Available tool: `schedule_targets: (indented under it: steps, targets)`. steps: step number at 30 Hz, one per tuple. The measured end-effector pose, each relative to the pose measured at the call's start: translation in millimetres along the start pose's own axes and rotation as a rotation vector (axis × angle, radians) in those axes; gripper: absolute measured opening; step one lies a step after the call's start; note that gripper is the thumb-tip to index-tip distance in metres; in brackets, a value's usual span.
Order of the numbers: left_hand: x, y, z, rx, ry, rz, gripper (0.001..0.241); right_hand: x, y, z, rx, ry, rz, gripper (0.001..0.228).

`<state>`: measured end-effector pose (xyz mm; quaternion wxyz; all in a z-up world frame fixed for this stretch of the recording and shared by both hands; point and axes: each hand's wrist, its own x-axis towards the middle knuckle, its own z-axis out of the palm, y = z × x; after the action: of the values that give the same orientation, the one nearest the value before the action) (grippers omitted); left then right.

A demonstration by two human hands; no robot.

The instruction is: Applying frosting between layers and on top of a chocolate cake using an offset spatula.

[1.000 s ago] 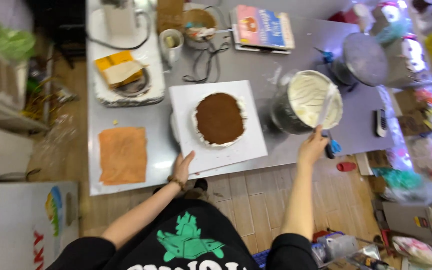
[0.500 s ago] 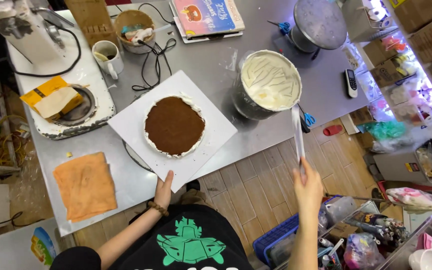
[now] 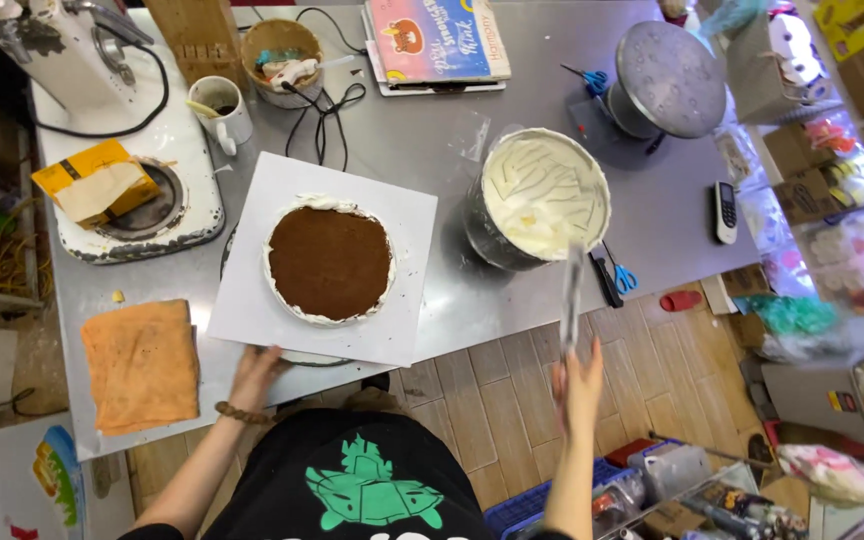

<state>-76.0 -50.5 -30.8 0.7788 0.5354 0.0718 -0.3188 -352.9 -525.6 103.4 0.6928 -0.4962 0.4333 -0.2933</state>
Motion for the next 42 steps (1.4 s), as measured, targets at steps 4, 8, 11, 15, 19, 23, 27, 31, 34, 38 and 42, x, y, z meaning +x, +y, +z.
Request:
schedule_targets:
  steps: [4, 8, 11, 15, 19, 23, 27, 31, 34, 38, 42]
  targets:
    - [-2.1, 16.6, -6.2, -0.166, 0.17, 0.175, 0.058, -35.0, -21.4, -79.5, -0.427, 0.112, 0.1, 0.068]
    - [-11.4, 28.4, 14.3, -0.08, 0.316, 0.289, 0.054, 6.3, -131.4, -92.9, -0.863, 0.121, -0.25, 0.045]
    - [-15.9, 29.5, 24.1, 0.033, 0.356, 0.334, 0.055, 35.5, -253.9, 1.8, -1.625, 0.062, -0.483, 0.039]
    - [-21.0, 24.7, 23.5, 0.304, 0.411, 0.437, 0.051, 92.8, -302.9, 116.7, -2.383, -0.08, -0.452, 0.027]
    - [-32.0, 22.0, 33.7, 0.319, 0.427, 0.432, 0.047, 180.8, -268.7, 183.9, -2.626, -0.153, -0.558, 0.024]
    - [-34.9, 14.5, 40.2, 0.337, 0.438, 0.454, 0.043, 238.8, -237.8, 183.0, -2.508, -0.327, -0.445, 0.025]
    - [-35.6, 6.2, 49.8, 0.262, 0.446, 0.463, 0.042, 263.9, -212.4, 134.9, -2.201, -0.422, -0.283, 0.025]
    - [-34.8, -2.7, 44.7, 0.234, 0.442, 0.44, 0.043, 256.3, -194.3, 107.7, -2.107, -0.357, -0.304, 0.038]
    - [-29.5, 0.6, 40.7, 0.167, 0.434, 0.429, 0.044, 247.0, -192.0, 96.8, -1.987, -0.293, -0.38, 0.04]
    - [-24.4, 0.9, 30.6, 0.179, 0.443, 0.417, 0.044, 232.1, -203.9, 96.3, -1.669, -0.298, -0.151, 0.043]
    - [-24.1, 6.4, 21.9, 0.231, 0.439, 0.417, 0.04, 244.7, -207.3, 74.4, -1.344, -0.408, -0.02, 0.042]
